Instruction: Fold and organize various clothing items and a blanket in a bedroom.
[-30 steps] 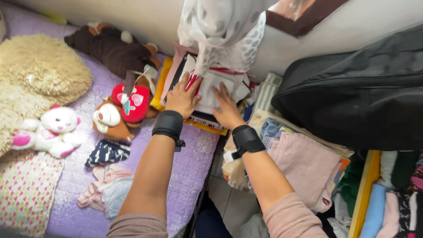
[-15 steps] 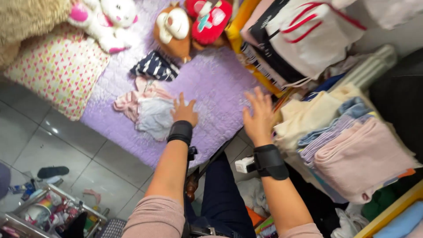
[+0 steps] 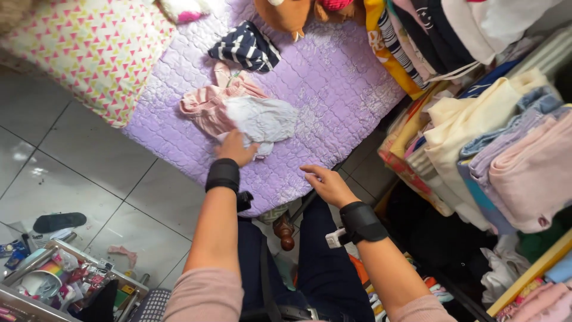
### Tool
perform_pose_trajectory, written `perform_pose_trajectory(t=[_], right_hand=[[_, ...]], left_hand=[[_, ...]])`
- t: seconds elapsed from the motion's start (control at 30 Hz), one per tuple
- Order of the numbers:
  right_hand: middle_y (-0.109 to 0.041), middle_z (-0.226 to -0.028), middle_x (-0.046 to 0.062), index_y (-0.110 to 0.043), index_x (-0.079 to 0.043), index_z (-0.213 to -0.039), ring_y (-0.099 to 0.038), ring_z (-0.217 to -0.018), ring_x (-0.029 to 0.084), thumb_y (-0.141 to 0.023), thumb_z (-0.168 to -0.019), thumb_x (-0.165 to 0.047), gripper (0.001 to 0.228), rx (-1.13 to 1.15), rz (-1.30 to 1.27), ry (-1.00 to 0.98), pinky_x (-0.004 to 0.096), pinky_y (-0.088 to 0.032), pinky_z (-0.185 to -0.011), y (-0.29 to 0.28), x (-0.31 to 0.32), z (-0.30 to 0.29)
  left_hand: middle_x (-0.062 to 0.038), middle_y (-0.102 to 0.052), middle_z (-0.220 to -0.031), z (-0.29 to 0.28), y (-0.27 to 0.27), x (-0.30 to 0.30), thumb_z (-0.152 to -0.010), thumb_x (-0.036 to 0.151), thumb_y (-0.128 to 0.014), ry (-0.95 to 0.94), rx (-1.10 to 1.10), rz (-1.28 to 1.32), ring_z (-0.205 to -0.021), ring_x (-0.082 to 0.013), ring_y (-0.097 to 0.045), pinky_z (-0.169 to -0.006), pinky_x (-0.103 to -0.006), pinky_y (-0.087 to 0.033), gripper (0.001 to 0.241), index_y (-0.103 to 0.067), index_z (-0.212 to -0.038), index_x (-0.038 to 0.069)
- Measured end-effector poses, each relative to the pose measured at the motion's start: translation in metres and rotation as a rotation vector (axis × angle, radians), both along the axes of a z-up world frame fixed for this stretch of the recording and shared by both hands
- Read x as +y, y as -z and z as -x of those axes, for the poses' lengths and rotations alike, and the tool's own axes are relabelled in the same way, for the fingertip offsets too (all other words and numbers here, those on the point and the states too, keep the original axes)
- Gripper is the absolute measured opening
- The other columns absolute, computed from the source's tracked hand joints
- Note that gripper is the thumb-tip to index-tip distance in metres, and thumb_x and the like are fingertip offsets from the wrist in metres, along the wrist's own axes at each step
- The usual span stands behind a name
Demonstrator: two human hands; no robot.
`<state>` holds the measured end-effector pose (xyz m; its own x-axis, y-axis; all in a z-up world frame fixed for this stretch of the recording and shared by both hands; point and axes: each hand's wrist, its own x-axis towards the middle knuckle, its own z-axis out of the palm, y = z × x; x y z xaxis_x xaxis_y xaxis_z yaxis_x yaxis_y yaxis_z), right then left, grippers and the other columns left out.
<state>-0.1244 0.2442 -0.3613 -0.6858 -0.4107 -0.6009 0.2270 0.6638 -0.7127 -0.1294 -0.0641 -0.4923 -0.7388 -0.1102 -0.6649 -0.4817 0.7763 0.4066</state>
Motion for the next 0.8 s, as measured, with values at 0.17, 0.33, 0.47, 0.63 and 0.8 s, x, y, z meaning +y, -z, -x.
perform_pose_trajectory(t=[0.17, 0.33, 0.47, 0.63, 0.8], right_hand=[[-0.068, -0.131, 0.012, -0.047, -0.019, -0.149, -0.068, -0.107, 0.030, -0.035, -0.097, -0.064, 0.070, -0.561, 0.058, 0.536, 0.047, -0.056, -0.087, -0.027, -0.015, 0.018], [-0.066, -0.124, 0.019, -0.048, 0.002, -0.138, -0.069, -0.109, 0.031, -0.053, -0.091, -0.068, 0.084, -0.874, 1.054, 0.692, 0.045, -0.055, -0.096, -0.049, -0.017, 0.028], [-0.065, -0.130, 0.008, -0.049, -0.004, -0.146, -0.063, -0.116, 0.021, -0.065, -0.084, -0.002, 0.064, -0.232, 0.875, 0.455, 0.039, -0.050, -0.103, -0.123, -0.030, 0.043], [-0.064, -0.135, 0.000, -0.049, -0.006, -0.147, -0.059, -0.125, 0.010, -0.059, -0.078, 0.005, 0.070, -0.073, 0.817, 0.189, 0.029, -0.042, -0.111, -0.208, -0.016, 0.059], [-0.064, -0.113, 0.002, -0.062, 0.002, -0.129, -0.057, -0.109, 0.010, -0.077, -0.092, -0.003, 0.040, 0.038, 0.688, -0.153, 0.031, -0.047, -0.096, -0.309, 0.004, 0.047]], left_hand=[[-0.014, -0.054, -0.144, -0.029, -0.200, 0.042, -0.081, 0.048, -0.073, 0.478, 0.565, -0.120, -0.138, -0.0308, -0.047, -0.113, -0.0580, -0.031, 0.077, -0.054, -0.141, 0.004], [-0.012, -0.057, -0.142, -0.082, -0.314, 0.047, -0.081, 0.045, -0.073, 0.783, 0.778, -0.275, -0.139, -0.0302, -0.046, -0.113, -0.0590, -0.027, 0.067, -0.059, -0.133, 0.005], [-0.004, -0.067, -0.132, -0.090, -0.331, 0.017, -0.091, 0.038, -0.074, 0.777, 0.638, -0.269, -0.140, -0.0245, -0.052, -0.117, -0.0510, -0.037, 0.040, -0.066, -0.122, 0.014], [-0.017, -0.061, -0.137, -0.054, -0.381, -0.028, -0.080, 0.031, -0.086, 0.187, 0.870, -0.183, -0.131, -0.0332, -0.053, -0.108, -0.0463, -0.044, 0.074, -0.052, -0.141, 0.007], [-0.026, -0.043, -0.150, -0.021, -0.471, 0.002, -0.065, 0.039, -0.092, 0.337, 1.174, -0.270, -0.139, -0.0455, -0.042, -0.112, -0.0521, -0.036, 0.110, -0.033, -0.151, 0.005]])
